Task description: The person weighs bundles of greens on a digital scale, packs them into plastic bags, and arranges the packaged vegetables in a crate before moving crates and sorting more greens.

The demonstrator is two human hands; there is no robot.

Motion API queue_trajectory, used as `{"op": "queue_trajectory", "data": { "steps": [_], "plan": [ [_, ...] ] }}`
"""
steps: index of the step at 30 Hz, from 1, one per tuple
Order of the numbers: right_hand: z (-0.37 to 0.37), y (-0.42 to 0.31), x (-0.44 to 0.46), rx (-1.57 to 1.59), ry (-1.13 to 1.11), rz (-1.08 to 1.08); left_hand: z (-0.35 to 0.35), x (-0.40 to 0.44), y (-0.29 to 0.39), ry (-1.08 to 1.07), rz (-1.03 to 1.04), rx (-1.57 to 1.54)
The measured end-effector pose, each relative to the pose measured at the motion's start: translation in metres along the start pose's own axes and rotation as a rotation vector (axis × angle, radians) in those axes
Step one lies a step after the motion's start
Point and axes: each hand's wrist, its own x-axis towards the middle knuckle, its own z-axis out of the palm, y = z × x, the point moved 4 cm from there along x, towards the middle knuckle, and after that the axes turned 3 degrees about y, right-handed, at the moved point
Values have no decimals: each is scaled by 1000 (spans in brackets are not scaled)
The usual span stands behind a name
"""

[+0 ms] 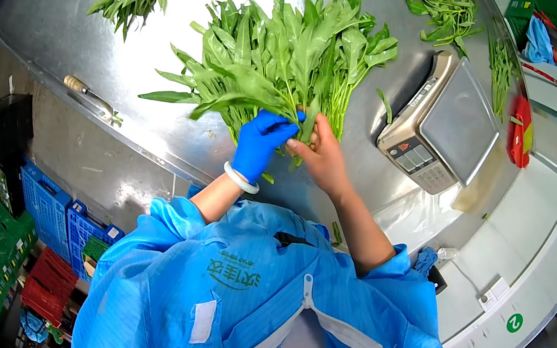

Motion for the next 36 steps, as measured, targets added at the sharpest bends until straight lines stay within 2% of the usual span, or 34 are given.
{"op": "queue_trajectory", "data": {
  "steps": [1,2,3,4,6,7,8,10,13,14,16,17,19,21,23,24,26,29,30,31,33,35,36],
  "plan": [
    [-1,-2,1,-69,-26,53,-1,-1,4,28,26,15],
    [-14,-14,7,-436,82,-127,-2,-1,9,57,52,31],
    [-33,-29,18,-495,137,-324,-3,-3,14,86,75,46],
    [-55,-45,30,-551,194,-519,-7,-5,23,76,57,-98],
    [-105,-85,53,-467,422,-609,-18,-13,21,38,38,24],
    [-125,-115,63,-458,464,-678,-24,-18,18,22,31,86],
    [-152,-136,74,-392,556,-631,-32,-23,13,14,74,139],
    [-171,-189,86,-802,710,-955,-54,-36,-12,138,-12,148],
    [-185,-199,88,-1202,1009,-1053,-84,-47,-41,357,-68,81],
    [-177,-189,85,-1021,885,-1023,-92,-51,-48,442,-78,43],
    [-162,-135,93,-786,525,-697,-102,-51,-65,486,-138,-36],
    [-133,-108,87,-793,437,-635,-107,-47,-71,506,-166,-75],
    [-108,-44,78,-960,417,-529,-104,-41,-78,459,-259,-138],
    [-104,2,64,-822,476,-343,-95,-35,-76,450,-313,-156],
    [-120,57,62,-592,574,-254,-91,-30,-78,516,-355,-254],
    [-119,72,60,-458,538,-149,-87,-29,-77,547,-363,-296],
    [-104,87,54,-189,467,52,-85,-22,-79,526,-377,-299],
    [-67,81,59,-41,328,165,-59,-6,-75,482,-424,-350],
    [-52,80,64,-16,241,162,-52,7,-91,335,-374,-391],
    [-39,78,71,10,157,154,-36,14,-74,227,-415,-494],
    [-18,77,78,103,30,169,-25,27,-69,165,-471,-330],
    [-3,77,81,238,-64,213,-18,36,-56,104,-521,-456],
    [-2,73,80,186,-43,173,-15,39,-49,72,-547,-520]
  ]
}}
